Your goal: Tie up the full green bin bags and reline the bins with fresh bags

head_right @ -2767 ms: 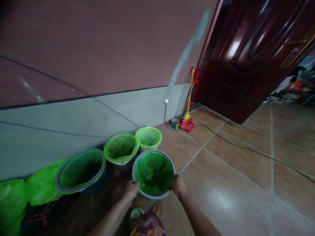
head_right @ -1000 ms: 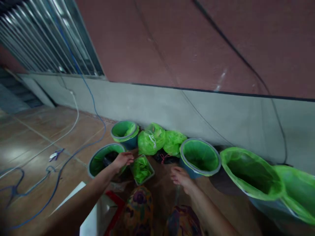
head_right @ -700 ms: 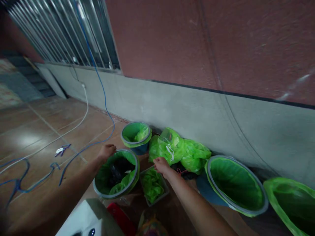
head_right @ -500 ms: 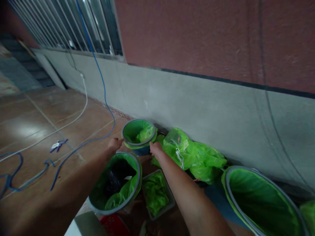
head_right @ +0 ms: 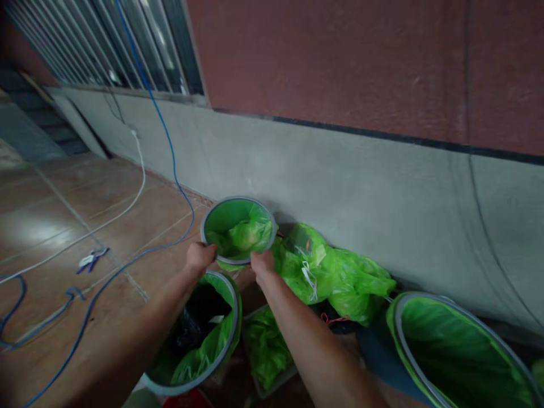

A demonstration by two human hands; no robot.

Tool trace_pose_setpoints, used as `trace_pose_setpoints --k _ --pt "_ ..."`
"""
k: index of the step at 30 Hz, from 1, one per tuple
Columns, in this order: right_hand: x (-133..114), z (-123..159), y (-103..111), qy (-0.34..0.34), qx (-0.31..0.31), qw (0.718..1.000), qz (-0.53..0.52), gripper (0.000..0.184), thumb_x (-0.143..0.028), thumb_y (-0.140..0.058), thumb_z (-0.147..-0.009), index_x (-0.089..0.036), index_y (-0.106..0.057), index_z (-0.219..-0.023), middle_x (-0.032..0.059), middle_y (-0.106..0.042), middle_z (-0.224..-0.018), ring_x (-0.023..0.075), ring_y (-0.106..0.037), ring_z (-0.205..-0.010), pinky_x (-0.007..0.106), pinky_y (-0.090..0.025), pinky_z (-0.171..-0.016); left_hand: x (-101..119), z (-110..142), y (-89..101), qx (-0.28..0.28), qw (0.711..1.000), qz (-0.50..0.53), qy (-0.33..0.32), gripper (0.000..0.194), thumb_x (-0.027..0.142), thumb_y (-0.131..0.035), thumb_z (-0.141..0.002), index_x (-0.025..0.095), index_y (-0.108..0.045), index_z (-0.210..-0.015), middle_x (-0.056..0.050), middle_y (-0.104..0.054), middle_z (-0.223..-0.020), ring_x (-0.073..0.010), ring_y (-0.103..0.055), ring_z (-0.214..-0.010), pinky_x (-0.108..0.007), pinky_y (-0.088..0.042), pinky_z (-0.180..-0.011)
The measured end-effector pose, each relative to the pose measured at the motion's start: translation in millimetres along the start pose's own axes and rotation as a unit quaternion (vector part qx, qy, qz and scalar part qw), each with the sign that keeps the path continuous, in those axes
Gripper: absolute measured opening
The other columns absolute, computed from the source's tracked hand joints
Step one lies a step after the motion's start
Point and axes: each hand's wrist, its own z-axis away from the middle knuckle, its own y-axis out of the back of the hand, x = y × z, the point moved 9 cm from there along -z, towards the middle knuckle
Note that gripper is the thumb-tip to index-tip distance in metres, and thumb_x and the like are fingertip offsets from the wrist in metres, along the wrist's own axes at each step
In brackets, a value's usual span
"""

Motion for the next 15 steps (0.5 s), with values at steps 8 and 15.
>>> trace_pose_setpoints --k 8,15 --pt "1 165 128 0.092 0.043 0.992 -0.068 0.021 -0.037 -0.062 -0.081 -0.017 -0.061 -0.085 0.0027 -0.065 -0.073 0.0146 -0.062 -0.057 0.021 -0.048 -0.044 27 175 95.0 0.023 0.99 0.06 -0.126 0.017 0.028 -0.055 -0.076 0.016 -0.065 -0.081 -0.001 -0.062 -0.054 -0.0174 -0.059 -0.052 -0.023 -0.037 -0.05" --pt "88 275 234 0.064 0.103 0.99 -0.068 0.014 -0.019 -0.053 -0.081 -0.018 -0.056 -0.067 -0.0017 -0.057 -0.051 0.0128 -0.057 -0.045 0.021 -0.045 -0.044 44 295 51.9 -0.077 0.974 0.005 -0.213 0.011 0.027 -0.057 -0.074 0.02 -0.057 -0.066 0.001 -0.057 -0.052 -0.017 -0.055 -0.053 -0.024 -0.036 -0.052"
